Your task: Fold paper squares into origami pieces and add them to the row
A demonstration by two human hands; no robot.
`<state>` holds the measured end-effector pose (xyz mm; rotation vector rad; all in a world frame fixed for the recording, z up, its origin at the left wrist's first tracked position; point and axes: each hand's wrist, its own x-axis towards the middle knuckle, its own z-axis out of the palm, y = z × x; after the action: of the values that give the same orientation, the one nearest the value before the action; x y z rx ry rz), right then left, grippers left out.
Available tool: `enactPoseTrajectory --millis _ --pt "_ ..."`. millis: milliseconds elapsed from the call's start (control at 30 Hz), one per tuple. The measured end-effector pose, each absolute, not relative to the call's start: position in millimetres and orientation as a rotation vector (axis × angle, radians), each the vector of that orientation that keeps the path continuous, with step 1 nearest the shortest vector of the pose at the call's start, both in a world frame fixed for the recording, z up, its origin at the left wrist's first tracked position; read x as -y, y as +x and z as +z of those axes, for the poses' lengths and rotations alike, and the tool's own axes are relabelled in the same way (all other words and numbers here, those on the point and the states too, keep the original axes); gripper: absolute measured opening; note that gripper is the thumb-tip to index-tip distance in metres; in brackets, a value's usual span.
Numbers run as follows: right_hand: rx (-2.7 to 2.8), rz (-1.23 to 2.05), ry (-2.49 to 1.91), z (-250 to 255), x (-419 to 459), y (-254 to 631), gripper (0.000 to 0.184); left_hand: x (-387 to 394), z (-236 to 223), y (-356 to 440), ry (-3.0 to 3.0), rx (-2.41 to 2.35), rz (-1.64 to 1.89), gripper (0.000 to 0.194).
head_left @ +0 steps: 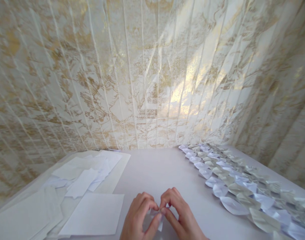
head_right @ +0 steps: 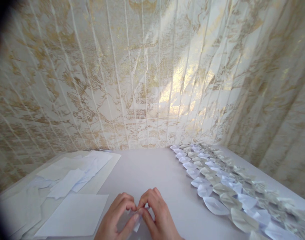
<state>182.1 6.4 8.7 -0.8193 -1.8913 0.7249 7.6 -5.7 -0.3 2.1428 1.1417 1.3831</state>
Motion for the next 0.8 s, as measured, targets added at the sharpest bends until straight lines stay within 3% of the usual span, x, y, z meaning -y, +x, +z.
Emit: enactPoseTrajectory --millis 167,267,533,800 --pt "1.368 1.219 -0.923 5.8 -9.6 179.2 0.039 16.0 -0.8 16.4 1.764 -1.148 1.465 0.028" --pt "1.282 1.322 -0.879 1.6 -10.7 174.9 0.044 15.2 -10.5 16.0 1.67 -1.207 1.406 0.044" --pt "1.546 1.152 -0.964 1.0 -5.1 174.7 0.039 8.3 -20.2 8.7 1.643 -1.096 1.109 0.049" --pt "1.636 1.112 -0.945 5.8 -5.5 178.4 0.034 13.2 -17.8 11.0 1.697 -1.165 1.119 0.056"
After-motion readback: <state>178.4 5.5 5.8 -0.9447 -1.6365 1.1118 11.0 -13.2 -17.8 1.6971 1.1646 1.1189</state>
